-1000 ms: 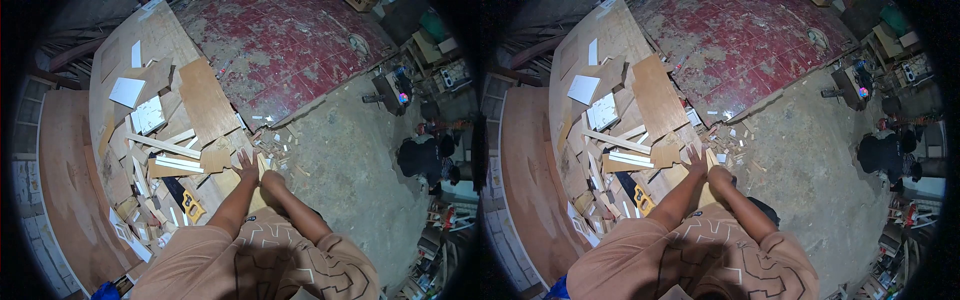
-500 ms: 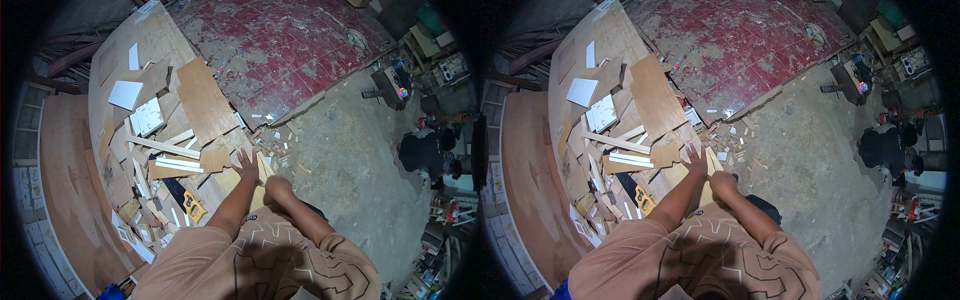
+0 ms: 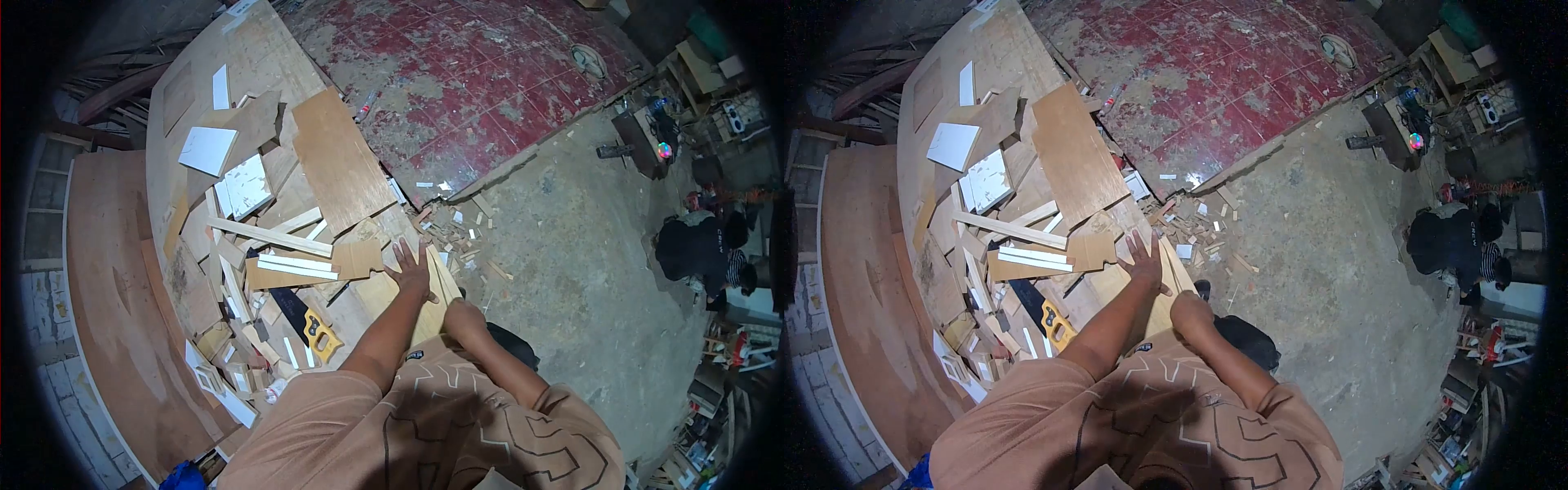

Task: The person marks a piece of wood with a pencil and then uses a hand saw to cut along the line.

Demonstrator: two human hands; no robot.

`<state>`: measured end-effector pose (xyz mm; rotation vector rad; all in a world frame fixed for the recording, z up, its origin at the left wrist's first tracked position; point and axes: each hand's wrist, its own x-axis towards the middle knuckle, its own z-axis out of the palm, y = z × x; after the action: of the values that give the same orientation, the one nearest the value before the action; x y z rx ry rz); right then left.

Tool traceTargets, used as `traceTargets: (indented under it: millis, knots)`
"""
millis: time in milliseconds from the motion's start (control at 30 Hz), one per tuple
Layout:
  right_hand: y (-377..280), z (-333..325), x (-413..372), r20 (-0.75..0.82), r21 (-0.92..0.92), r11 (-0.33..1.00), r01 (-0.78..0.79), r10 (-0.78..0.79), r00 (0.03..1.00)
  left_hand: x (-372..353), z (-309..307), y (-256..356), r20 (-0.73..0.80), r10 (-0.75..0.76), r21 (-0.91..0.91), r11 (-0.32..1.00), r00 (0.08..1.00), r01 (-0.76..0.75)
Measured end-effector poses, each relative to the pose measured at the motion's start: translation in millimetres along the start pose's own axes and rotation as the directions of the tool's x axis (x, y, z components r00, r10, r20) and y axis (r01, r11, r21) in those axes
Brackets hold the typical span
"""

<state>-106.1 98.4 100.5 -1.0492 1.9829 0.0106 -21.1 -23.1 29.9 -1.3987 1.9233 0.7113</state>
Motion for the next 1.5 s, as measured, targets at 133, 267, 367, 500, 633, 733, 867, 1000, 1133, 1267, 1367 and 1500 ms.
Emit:
traceTargets:
  millis: [133, 267, 367, 500, 633, 733, 867, 1000, 1133, 1267, 1367, 1500]
  knots:
    - [-9, -34, 1, 0.198, -0.062, 0.998, -0.007, 0.019, 0.98, -4, -3, 1, 0.006, -0.003, -0.002, 1.0, 1.0, 0.003]
    - [-22, -17, 59, 0.184, -0.069, 0.994, 0.082, -0.068, 0.981, 13, 18, -5, -0.048, 0.003, 0.019, 1.0, 0.999, -0.002]
    - [-22, 19, 104, 0.073, 0.024, 0.999, 0.033, -0.035, 0.997, 12, 15, -1, -0.06, -0.025, 0.027, 0.999, 0.998, 0.027]
    - [-6, 15, 74, -0.001, 0.011, 0.995, 0.1, -0.1, 0.995, 6, 8, -1, -0.023, -0.021, 0.024, 0.999, 1.0, 0.021]
    - [21, 4, 11, 0.112, 0.007, 1.0, 0.006, -0.006, 0.994, -4, -4, 1, -0.01, -0.001, 0.025, 1.0, 1.0, 0.001]
    - [15, -15, -10, 0.113, 0.0, 1.0, -0.012, 0.012, 0.994, -5, -3, 1, 0.003, 0.004, 0.04, 0.999, 1.0, -0.004]
    - [-1, -1, 59, 0.176, -0.144, 0.978, 0.148, -0.121, 0.977, -1, -1, 1, 0.001, -0.01, 0.034, 0.999, 1.0, 0.01]
    - [-25, -2, 113, 0.272, -0.092, 0.99, 0.111, -0.082, 0.959, 11, 15, -3, -0.071, -0.023, 0.054, 0.998, 0.997, 0.027]
    - [-6, 1, 56, 0.093, -0.088, 0.989, 0.122, -0.114, 0.989, -1, 3, 0, -0.028, -0.008, 0.024, 1.0, 1.0, 0.009]
    - [26, 0, -3, 0.078, 0.007, 0.999, -0.036, 0.035, 0.996, -8, -3, 0, -0.026, 0.024, 0.002, 1.0, 0.999, -0.024]
    - [21, -26, -25, 0.13, -0.04, 0.999, -0.006, 0.011, 0.991, -8, -6, 0, -0.006, 0.017, 0.032, 0.999, 1.0, -0.017]
    - [-9, -15, 53, 0.234, -0.167, 0.981, 0.101, -0.06, 0.97, -2, 1, -1, -0.005, 0.01, 0.03, 1.0, 1.0, -0.01]
